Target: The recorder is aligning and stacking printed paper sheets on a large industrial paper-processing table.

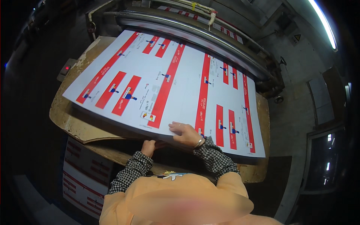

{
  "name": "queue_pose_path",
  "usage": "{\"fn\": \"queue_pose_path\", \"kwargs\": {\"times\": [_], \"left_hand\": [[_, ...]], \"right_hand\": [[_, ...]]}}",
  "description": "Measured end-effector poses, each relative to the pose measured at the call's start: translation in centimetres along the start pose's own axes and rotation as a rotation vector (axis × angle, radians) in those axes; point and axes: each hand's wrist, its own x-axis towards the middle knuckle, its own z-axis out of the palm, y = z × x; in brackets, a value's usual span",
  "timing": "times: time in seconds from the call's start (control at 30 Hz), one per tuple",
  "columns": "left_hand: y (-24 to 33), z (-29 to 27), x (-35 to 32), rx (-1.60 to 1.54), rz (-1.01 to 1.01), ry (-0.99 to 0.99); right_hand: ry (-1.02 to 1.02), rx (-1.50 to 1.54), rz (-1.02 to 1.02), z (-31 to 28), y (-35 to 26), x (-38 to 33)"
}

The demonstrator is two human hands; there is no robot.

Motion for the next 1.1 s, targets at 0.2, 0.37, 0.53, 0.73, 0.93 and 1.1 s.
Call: {"fn": "queue_pose_path", "kwargs": {"times": [0.2, 0.37, 0.53, 0.73, 0.93, 1.1], "left_hand": [[2.9, 2.4, -1.3, -0.141, 0.024, -0.003], [2.6, 2.7, -0.8, -0.083, 0.022, -0.045], [3.2, 2.4, -1.9, -0.083, 0.034, -0.005], [3.9, 2.6, -2.0, -0.063, 0.058, -0.106], [3.9, 3.0, -2.1, -0.093, 0.047, -0.043], [3.3, 3.2, -1.7, -0.116, 0.004, 0.111]], "right_hand": [[-0.094, 0.024, 0.095, 1.5, 3.4, 1.2], [0.205, -0.118, 0.232, 0.6, 8.7, 5.4], [-0.047, -0.396, 0.14, 3.8, 5.3, 4.7], [-0.202, -0.529, 0.021, 3.1, 2.8, 0.8], [-0.185, 0.032, 0.056, -2.5, 1.1, 1.8], [-0.081, 0.062, 0.016, -2.3, 0.0, 0.9]]}}
